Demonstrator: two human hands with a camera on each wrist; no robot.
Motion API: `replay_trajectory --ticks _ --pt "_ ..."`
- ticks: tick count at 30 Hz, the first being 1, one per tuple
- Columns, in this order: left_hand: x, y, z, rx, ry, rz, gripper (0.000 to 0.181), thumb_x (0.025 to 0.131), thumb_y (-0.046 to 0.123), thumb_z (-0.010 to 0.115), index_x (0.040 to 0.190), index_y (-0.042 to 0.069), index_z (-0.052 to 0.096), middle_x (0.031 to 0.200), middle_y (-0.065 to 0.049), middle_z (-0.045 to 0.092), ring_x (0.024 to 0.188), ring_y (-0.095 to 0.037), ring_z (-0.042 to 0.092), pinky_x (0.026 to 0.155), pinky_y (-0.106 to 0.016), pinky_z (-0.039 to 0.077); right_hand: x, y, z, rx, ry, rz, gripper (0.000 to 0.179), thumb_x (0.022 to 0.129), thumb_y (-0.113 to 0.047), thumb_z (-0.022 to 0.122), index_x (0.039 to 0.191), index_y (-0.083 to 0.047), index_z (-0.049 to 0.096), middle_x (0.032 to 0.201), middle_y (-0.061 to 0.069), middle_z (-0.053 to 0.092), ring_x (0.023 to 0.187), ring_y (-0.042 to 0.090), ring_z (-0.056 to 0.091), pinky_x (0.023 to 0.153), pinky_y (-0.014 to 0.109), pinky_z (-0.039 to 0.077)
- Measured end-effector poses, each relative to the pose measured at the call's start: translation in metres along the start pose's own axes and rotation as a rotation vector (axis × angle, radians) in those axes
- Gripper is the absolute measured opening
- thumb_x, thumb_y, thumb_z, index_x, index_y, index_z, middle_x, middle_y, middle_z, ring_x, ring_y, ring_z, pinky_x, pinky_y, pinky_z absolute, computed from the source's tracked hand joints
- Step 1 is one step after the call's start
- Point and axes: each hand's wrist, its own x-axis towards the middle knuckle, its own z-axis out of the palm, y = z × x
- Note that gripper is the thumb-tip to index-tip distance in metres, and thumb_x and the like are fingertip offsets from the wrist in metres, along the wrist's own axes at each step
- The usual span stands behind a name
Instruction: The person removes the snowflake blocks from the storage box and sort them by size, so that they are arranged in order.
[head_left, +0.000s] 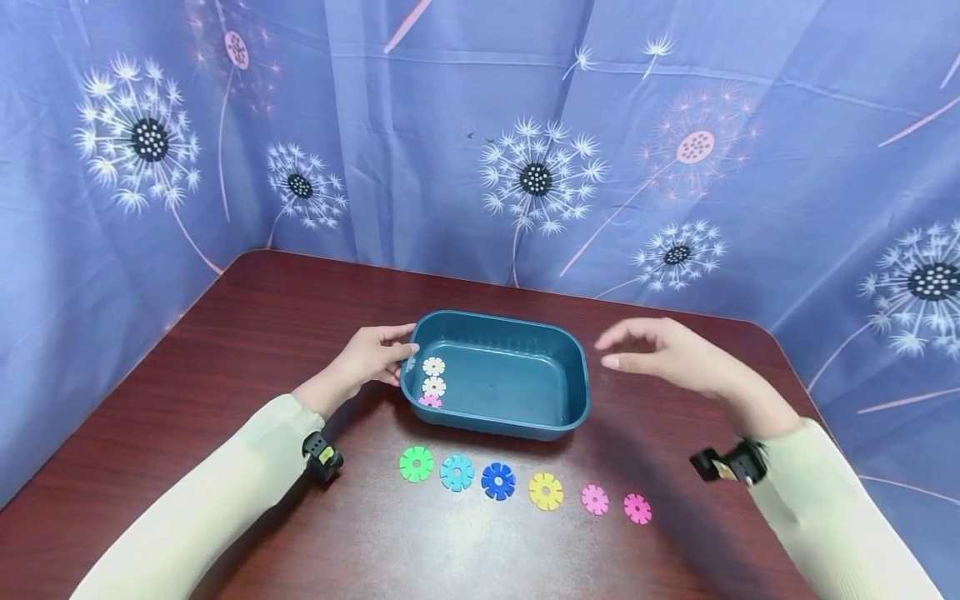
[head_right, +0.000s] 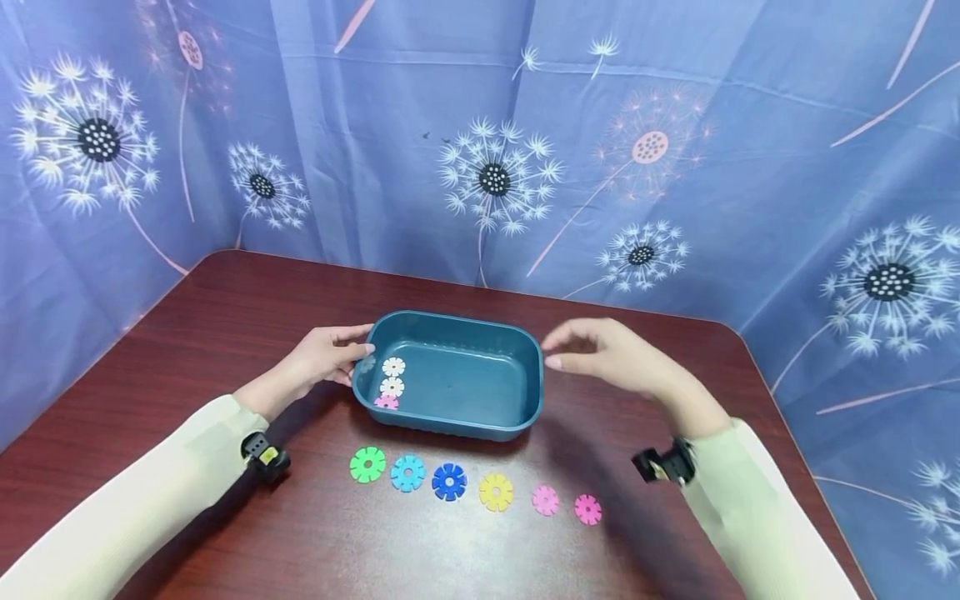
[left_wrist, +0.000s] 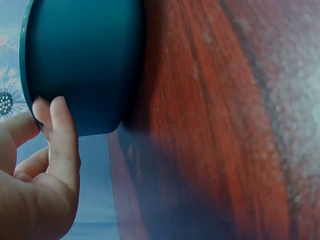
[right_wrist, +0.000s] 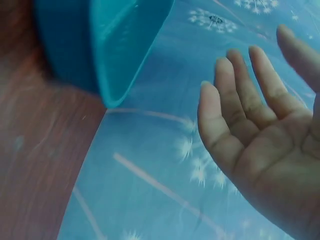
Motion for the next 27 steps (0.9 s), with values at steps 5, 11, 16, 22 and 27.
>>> replay_trajectory --ticks 5,11,16,22,27 --pt "0.001 -0.001 0.001 -0.008 -0.004 -0.005 0.056 0.102 0.012 0.061 0.155 0.004 0.043 0.062 0.004 0.057 0.050 -0.005 0.057 0.055 -0.018 0.057 0.050 -0.026 -0.003 0.045 -0.186 -0.062 0.034 0.100 -0.017 0.066 0.132 -0.007 0.064 0.134 0.015 0.067 0.120 0.022 0.065 0.099 0.035 0.055" --pt "0.001 -0.001 0.000 0.001 0.003 -0.013 0.056 0.102 0.012 0.062 0.155 0.005 0.043 0.062 0.004 0.056 0.050 -0.004 0.057 0.055 -0.018 0.057 0.099 -0.046 0.017 0.071 -0.365 -0.118 0.047 0.100 -0.018 0.065 0.144 -0.005 0.055 0.149 0.021 0.055 0.136 0.038 0.056 0.109 0.045 0.053" --pt "0.001 0.000 0.000 0.015 0.014 -0.025 0.056 0.102 0.013 0.062 0.154 0.006 0.044 0.061 0.003 0.056 0.050 -0.005 0.057 0.054 -0.018 0.057 0.129 -0.057 0.034 0.028 -0.437 -0.157 0.054 0.099 -0.017 0.066 0.148 -0.004 0.051 0.154 0.021 0.051 0.142 0.041 0.050 0.117 0.050 0.046" --pt "0.001 0.001 -0.001 0.018 0.010 -0.025 0.056 0.102 0.013 0.062 0.154 0.006 0.045 0.060 0.003 0.057 0.050 -0.005 0.058 0.055 -0.018 0.057 0.162 -0.054 0.052 -0.033 -0.522 -0.182 0.063 0.096 -0.018 0.070 0.152 -0.002 0.046 0.157 0.019 0.048 0.146 0.040 0.046 0.119 0.050 0.044" --pt "0.001 0.001 -0.001 0.030 0.003 -0.028 0.055 0.102 0.015 0.062 0.154 0.007 0.045 0.061 0.002 0.057 0.051 -0.005 0.059 0.057 -0.020 0.059 0.180 -0.053 0.072 -0.095 -0.556 -0.151 0.064 0.095 -0.018 0.072 0.153 -0.006 0.047 0.159 0.014 0.048 0.147 0.035 0.046 0.121 0.047 0.043"
